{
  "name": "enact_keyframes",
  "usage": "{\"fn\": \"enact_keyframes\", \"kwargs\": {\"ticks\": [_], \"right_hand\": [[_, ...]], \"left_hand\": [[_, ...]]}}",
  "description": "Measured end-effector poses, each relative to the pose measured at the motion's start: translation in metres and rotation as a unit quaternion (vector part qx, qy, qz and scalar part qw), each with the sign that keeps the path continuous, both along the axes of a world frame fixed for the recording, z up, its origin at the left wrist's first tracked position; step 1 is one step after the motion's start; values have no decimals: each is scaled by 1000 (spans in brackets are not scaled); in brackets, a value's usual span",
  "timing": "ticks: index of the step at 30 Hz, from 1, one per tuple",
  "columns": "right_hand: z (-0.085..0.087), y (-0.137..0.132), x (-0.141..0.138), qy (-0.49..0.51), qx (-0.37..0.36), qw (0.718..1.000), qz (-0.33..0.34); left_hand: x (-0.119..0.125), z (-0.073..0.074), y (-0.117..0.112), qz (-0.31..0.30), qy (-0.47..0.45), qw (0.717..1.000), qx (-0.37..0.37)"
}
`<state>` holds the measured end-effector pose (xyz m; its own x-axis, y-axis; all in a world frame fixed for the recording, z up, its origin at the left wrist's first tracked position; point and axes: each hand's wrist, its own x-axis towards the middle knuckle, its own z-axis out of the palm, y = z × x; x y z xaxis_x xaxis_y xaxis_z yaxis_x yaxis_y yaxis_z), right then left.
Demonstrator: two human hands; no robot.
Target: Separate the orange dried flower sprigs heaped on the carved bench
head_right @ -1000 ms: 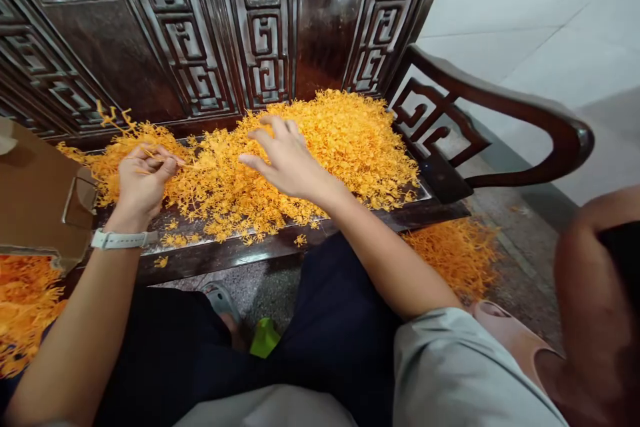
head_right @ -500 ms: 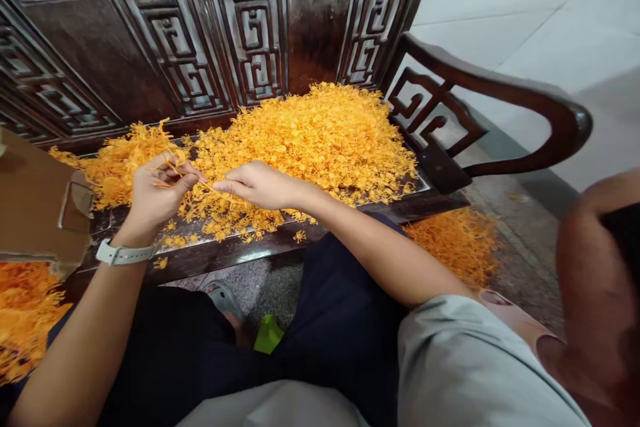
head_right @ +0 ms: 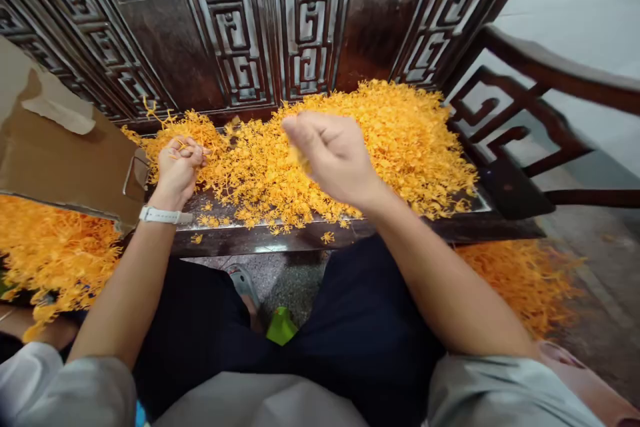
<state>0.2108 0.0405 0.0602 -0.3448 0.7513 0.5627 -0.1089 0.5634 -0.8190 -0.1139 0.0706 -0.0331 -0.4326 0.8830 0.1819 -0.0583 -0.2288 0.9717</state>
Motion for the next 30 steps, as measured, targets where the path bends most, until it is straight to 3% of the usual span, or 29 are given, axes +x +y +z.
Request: {"fn": "enact_keyframes", "kwargs": {"ticks": [2,4,6,8,10,13,15,18,21,24,27,30], "right_hand": [[-15,31,11,-1,-35,998,-49],[-32,61,23,-70,-65,986,-139],[-46,82,34,-192,-59,950,-240],[-53,90,39,-282,-38,913,-293],[-53,84,36,-292,-47,920,-256],[-49,61,14,-204,-119,970,-61],[-48,45,-7,-139,-151,977,53],[-51,31,-33,-67,-160,978,111],[-55,33,-39,-56,-167,981,84],[-55,45,-32,-46,-187,981,-16],[-58,57,-33,-2,-236,966,-110],[-63,72,-41,50,-278,947,-152]], "left_hand": [[3,7,-7,-30,-8,999,15],[13,14,-16,-75,-13,997,17],[24,20,-25,-137,-24,990,9],[35,26,-33,-203,-44,978,-4],[46,30,-39,-264,-64,962,-21],[63,32,-45,-338,-83,936,-54],[74,31,-47,-372,-80,922,-76],[87,28,-50,-407,-56,906,-102],[92,26,-54,-413,-33,904,-107],[96,27,-58,-394,-35,915,-74],[103,32,-57,-363,-85,926,-57],[113,40,-53,-322,-142,930,-103]]}}
